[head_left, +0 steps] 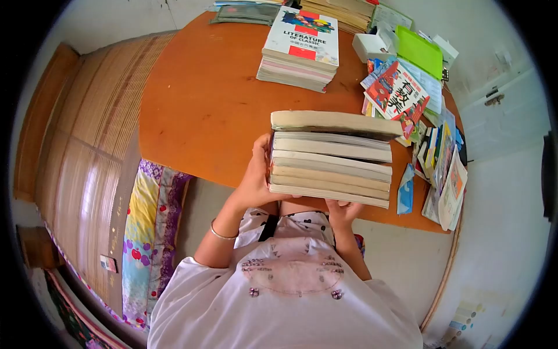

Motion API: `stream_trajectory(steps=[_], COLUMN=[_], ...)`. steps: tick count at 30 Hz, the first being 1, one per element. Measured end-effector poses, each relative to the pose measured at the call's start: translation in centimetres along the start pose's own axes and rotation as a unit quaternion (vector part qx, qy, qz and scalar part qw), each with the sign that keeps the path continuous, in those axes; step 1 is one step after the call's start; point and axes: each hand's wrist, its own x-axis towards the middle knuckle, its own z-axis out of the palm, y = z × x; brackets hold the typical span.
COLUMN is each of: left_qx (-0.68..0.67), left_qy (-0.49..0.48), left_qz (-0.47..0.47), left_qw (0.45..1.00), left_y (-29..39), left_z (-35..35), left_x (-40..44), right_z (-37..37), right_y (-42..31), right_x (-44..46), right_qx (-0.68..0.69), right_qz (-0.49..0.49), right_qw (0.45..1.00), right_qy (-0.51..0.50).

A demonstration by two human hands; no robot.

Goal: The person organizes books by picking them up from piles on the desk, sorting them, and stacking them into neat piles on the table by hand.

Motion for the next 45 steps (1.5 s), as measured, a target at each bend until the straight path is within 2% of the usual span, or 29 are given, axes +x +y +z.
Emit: stream_trajectory(steps=[2,5,11,12,14,17,20,23,24,25,27,31,32,34,36,37,40,42,45], left_qx=[0.005,0.018,0.054,0.052,0.052,0.043,0.051,0.093,0.106,0.097,0.094,0.125,0.17,0.217,0.203,0.208,0.211,0.163,0.19], left_qy=[0.009,0.023,0.03,0.029,-0.001,-0.02,-0.028,-0.039,-0.046,-0.054,-0.068,-0.045,-0.053,-0.071,-0.105,-0.114,-0.132,-0.066,-0.09], left_qz=[0.032,0.067,0.098,0.098,0.088,0.08,0.049,0.029,0.027,-0.02,-0.065,-0.017,0.081,0.187,0.058,0.056,0.033,0.016,0.067], left_qw=[0.999,0.997,0.993,0.993,0.995,0.996,0.997,0.994,0.993,0.994,0.991,0.991,0.981,0.956,0.972,0.97,0.968,0.984,0.975], left_y=[-0.4,-1.1,-0.3,-0.3,-0.5,0.2,-0.2,0.4,0.9,1.9,2.5,0.0,-1.5,-1.7,-1.0,-1.1,-1.8,-1.6,-0.1], left_z=[0.0,-0.1,-0.2,-0.2,-0.3,-0.3,-0.5,-1.1,-1.5,-2.2,-2.8,-3.8,-4.5,-5.4,-6.0,-6.4,-6.8,-5.9,-5.6], left_x=[0.1,0.2,0.2,0.2,0.2,0.0,-0.2,-0.3,-0.2,-0.3,-0.1,0.3,0.6,0.8,0.2,0.0,-0.7,-0.8,-0.1], right_z=[0.1,-0.3,-2.3,-3.5,-4.3,-4.2,-4.2,-4.6,-4.9,-5.3,-5.6,-5.2,-4.9,-4.5,-4.1,-3.9,-3.6,-3.0,-2.6], right_y=[-0.3,1.4,2.5,4.0,6.6,8.1,7.9,6.7,5.5,4.4,2.4,0.0,-0.5,-2.3,-3.5,-4.1,-3.3,-1.6,-1.5], right_x=[0.0,-1.2,-0.3,-0.6,-1.7,-2.4,-2.3,-0.9,0.4,1.7,4.4,6.7,6.9,7.4,7.9,8.1,8.1,7.6,8.2], right_qx=[0.006,-0.026,0.009,-0.1,-0.21,-0.211,-0.242,-0.289,-0.282,-0.266,-0.205,-0.129,-0.121,-0.111,-0.09,-0.079,-0.075,-0.089,-0.041], right_qz=[0.007,-0.023,0.008,-0.001,-0.009,-0.043,-0.033,-0.141,-0.138,-0.124,-0.037,0.078,0.087,0.07,0.126,0.154,0.137,0.079,0.111], right_qw=[1.0,0.999,0.999,0.99,0.965,0.969,0.959,0.934,0.934,0.936,0.945,0.941,0.942,0.947,0.95,0.95,0.943,0.942,0.937], right_qy=[-0.016,0.011,-0.047,-0.104,-0.158,-0.121,-0.147,-0.153,-0.173,-0.194,-0.25,-0.303,-0.302,-0.293,-0.271,-0.258,-0.294,-0.314,-0.329])
